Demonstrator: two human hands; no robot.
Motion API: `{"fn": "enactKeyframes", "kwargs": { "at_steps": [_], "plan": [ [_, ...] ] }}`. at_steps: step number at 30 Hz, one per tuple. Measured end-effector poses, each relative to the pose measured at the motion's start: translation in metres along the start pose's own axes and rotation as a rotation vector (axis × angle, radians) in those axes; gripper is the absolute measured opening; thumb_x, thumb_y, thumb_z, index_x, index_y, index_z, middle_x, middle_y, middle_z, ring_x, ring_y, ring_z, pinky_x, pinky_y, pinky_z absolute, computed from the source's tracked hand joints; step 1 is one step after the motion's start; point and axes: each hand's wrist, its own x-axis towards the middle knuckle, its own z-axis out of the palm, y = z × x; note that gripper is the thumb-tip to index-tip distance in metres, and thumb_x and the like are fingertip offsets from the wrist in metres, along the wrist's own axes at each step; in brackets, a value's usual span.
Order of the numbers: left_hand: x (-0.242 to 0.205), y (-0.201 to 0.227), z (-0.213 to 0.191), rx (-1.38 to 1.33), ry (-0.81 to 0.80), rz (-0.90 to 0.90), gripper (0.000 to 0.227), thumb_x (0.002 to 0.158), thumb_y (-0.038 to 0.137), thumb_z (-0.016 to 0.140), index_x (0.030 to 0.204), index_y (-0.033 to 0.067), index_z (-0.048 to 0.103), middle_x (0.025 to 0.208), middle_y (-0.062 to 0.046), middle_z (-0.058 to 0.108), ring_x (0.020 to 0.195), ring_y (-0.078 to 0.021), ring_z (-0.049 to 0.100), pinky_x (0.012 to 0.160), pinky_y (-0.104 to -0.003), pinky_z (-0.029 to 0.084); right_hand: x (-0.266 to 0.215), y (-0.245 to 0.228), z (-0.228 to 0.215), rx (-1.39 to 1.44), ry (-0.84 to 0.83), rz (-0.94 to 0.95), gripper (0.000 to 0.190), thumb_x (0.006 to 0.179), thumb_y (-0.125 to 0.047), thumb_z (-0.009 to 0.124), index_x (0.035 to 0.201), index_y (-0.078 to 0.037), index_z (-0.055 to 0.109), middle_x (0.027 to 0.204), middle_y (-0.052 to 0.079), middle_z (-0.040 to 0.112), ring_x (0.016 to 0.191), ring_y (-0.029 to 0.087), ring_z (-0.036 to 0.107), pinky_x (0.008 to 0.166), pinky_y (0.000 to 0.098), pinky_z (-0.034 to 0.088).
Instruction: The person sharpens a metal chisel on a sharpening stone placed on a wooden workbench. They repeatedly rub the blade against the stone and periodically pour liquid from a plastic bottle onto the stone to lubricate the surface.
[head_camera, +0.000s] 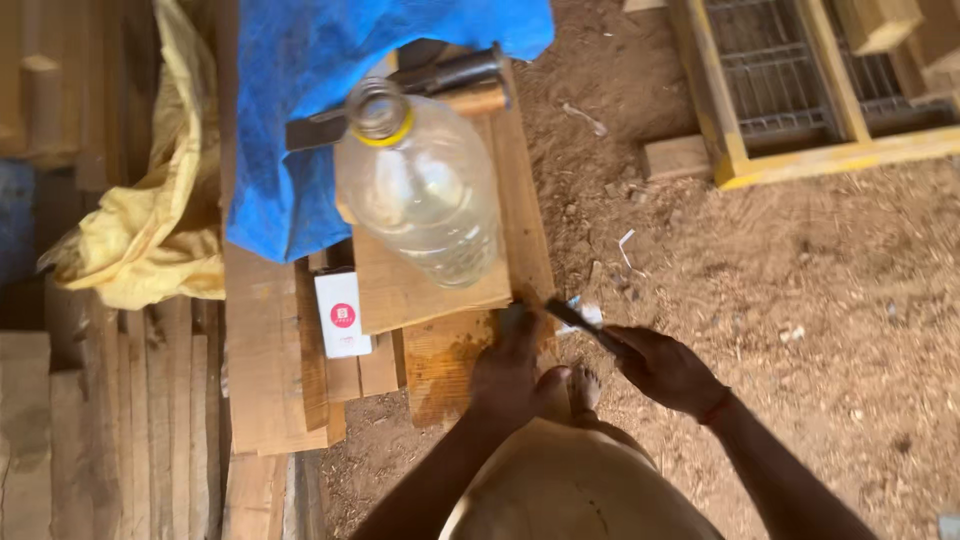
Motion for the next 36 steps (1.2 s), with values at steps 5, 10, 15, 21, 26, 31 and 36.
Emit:
{"fn": "enactKeyframes", "kwargs": {
  "at_steps": [5,10,15,21,26,31,36],
  "plan": [
    [-0.04,0.007,-0.015,-0.562,0.046,0.044,0.077,0.085,0.037,0.082,0.146,0.0029,0.05,0.12,-0.014,0.072,0.103,-0.0265,0.072,0.09,-0.042,0.058,-0.05,-0.004,0.007,0.618,-0.542,0.273,0.047,0.094,-0.012,0.071,0.139,-0.013,0.056,0.077,0.002,0.064,0.067,0.011,0.054,0.062,0.0276,0.047],
    [-0.044,0.01,-0.035,-0.589,-0.178,-0.146,0.043,0.085,0.022,0.076,0.125,0.0078,0.073,0.1,-0.007,0.077,0.088,-0.0161,0.071,0.083,-0.033,0.059,-0.063,0.009,0.017,1.026,-0.646,0.083,0.058,0.095,-0.003,0.073,0.147,-0.002,0.049,0.097,0.003,0.068,0.085,0.013,0.062,0.076,0.0295,0.056],
    [-0.053,0.007,-0.037,-0.635,-0.228,-0.191,0.038,0.083,0.018,0.079,0.119,0.0067,0.072,0.093,-0.004,0.074,0.081,-0.012,0.068,0.076,-0.03,0.058,-0.059,0.011,0.008,1.01,-0.735,0.124,0.065,0.09,-0.015,0.076,0.147,-0.005,0.047,0.095,0.007,0.076,0.081,0.015,0.07,0.075,0.0319,0.061],
    [-0.056,-0.009,-0.023,-0.739,-0.174,-0.2,0.033,0.088,0.022,0.077,0.116,0.0058,0.072,0.093,-0.002,0.076,0.081,-0.0087,0.067,0.076,-0.026,0.057,-0.062,-0.006,-0.012,0.552,-0.693,0.191,0.053,0.092,-0.018,0.077,0.141,-0.005,0.061,0.093,0.01,0.068,0.078,0.016,0.059,0.07,0.0347,0.057],
    [-0.057,-0.016,-0.021,-0.939,-0.111,-0.267,0.028,0.092,0.023,0.075,0.111,0.0026,0.074,0.09,-0.001,0.074,0.077,-0.0054,0.063,0.07,-0.024,0.055,-0.07,-0.023,-0.02,0.914,-0.493,-0.007,0.055,0.096,-0.011,0.074,0.145,0.001,0.05,0.144,0.009,0.065,0.127,0.017,0.061,0.093,0.0333,0.058],
    [-0.061,-0.016,-0.02,-0.931,-0.076,-0.274,0.026,0.096,0.026,0.071,0.103,0.0021,0.074,0.074,0.001,0.066,0.064,-0.0047,0.054,0.057,-0.025,0.047,-0.074,-0.036,-0.026,0.509,-0.483,0.246,0.058,0.085,-0.011,0.079,0.139,-0.007,0.059,0.12,0.006,0.075,0.099,0.014,0.074,0.082,0.0306,0.062],
    [-0.061,-0.02,-0.01,-0.864,-0.032,-0.294,0.043,0.102,0.037,0.068,0.079,0.0013,0.062,0.063,0.0,0.053,0.057,-0.0064,0.044,0.052,-0.028,0.04,-0.076,-0.042,-0.029,0.62,-0.451,0.236,0.058,0.084,-0.006,0.076,0.14,-0.006,0.059,0.124,0.005,0.077,0.106,0.013,0.074,0.083,0.0304,0.063]
  ]
}}
